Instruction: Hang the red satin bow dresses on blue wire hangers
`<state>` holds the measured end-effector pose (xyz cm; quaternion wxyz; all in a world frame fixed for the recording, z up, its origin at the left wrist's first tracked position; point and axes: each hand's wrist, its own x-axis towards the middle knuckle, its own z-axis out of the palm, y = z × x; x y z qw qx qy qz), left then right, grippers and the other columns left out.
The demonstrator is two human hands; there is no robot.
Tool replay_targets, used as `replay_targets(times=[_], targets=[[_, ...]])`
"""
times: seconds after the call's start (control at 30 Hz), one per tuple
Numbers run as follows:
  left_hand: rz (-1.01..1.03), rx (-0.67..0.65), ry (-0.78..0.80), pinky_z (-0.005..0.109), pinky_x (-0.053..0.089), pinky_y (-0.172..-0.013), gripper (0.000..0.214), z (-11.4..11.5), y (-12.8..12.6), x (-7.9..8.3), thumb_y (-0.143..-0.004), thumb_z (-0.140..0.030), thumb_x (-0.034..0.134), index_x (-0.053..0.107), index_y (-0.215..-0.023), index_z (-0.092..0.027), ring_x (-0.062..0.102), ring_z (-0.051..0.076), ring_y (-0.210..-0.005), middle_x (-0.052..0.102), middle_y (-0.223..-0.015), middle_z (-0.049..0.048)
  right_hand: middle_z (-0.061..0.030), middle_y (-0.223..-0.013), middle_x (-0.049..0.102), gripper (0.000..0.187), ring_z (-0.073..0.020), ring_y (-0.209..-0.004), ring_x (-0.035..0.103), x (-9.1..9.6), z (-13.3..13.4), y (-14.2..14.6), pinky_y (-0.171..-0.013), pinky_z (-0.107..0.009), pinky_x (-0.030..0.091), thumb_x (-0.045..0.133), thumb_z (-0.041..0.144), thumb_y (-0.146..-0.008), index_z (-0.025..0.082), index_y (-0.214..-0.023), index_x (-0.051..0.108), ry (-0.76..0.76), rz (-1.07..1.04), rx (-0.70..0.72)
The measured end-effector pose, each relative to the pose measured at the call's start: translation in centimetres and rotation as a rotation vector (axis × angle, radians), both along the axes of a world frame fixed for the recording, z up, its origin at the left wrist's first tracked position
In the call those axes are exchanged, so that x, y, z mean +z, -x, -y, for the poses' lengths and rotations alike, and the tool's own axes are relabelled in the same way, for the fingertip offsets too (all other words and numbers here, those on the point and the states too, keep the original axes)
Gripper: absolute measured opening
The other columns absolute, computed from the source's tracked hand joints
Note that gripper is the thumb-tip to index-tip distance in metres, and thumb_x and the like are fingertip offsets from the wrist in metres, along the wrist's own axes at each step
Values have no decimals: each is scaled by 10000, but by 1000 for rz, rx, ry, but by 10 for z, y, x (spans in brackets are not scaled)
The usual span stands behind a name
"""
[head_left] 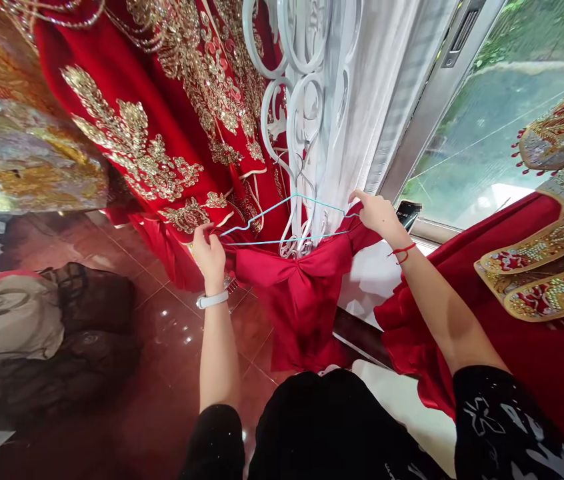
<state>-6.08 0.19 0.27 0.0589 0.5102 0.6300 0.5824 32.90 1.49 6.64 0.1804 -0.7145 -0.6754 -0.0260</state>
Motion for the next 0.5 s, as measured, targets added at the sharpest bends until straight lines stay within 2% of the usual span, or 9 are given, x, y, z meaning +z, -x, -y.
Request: replay_targets(times=[0.13, 0.27, 0.37, 0.5], targets=[[113, 92, -96, 326, 498, -994, 297, 15, -6, -18, -838, -82, 463, 662, -1048, -152, 657, 188, -1041, 712, -1095, 93, -55, -834, 712, 419, -210, -766, 619, -17, 1, -25, -783, -329, 468, 448, 14, -790, 222, -979, 759, -103, -279, -49], [178, 138, -148, 319, 504, -973, 326, 21, -11, -30, -815, -73, 458, 652, -1065, -150, 659, 181, -1033, 706, -1106, 87, -73, -839, 775, 322, -217, -817, 688, -48, 8, -43, -836, -325, 519, 445, 99, -754, 186, -763, 755, -243, -542, -56], [212, 185, -124, 356, 491, -1019, 332, 26, -14, -45, -782, -65, 445, 656, -1022, -153, 657, 191, -1019, 703, -1063, 83, -109, -820, 794, 261, -255, -833, 718, -79, 18, -46, -834, -356, 541, 504, 174, -719, 159, -733, 765, -272, -706, -153], [164, 85, -70, 383, 497, -1023, 299, 40, -21, -70, -763, -110, 460, 675, -962, -171, 658, 206, -987, 708, -1004, 72, -149, -893, 815, 261, -295, -876, 741, -123, 37, -36, -853, -395, 558, 554, 253, -720, 151, -764, 789, -271, -829, -211]])
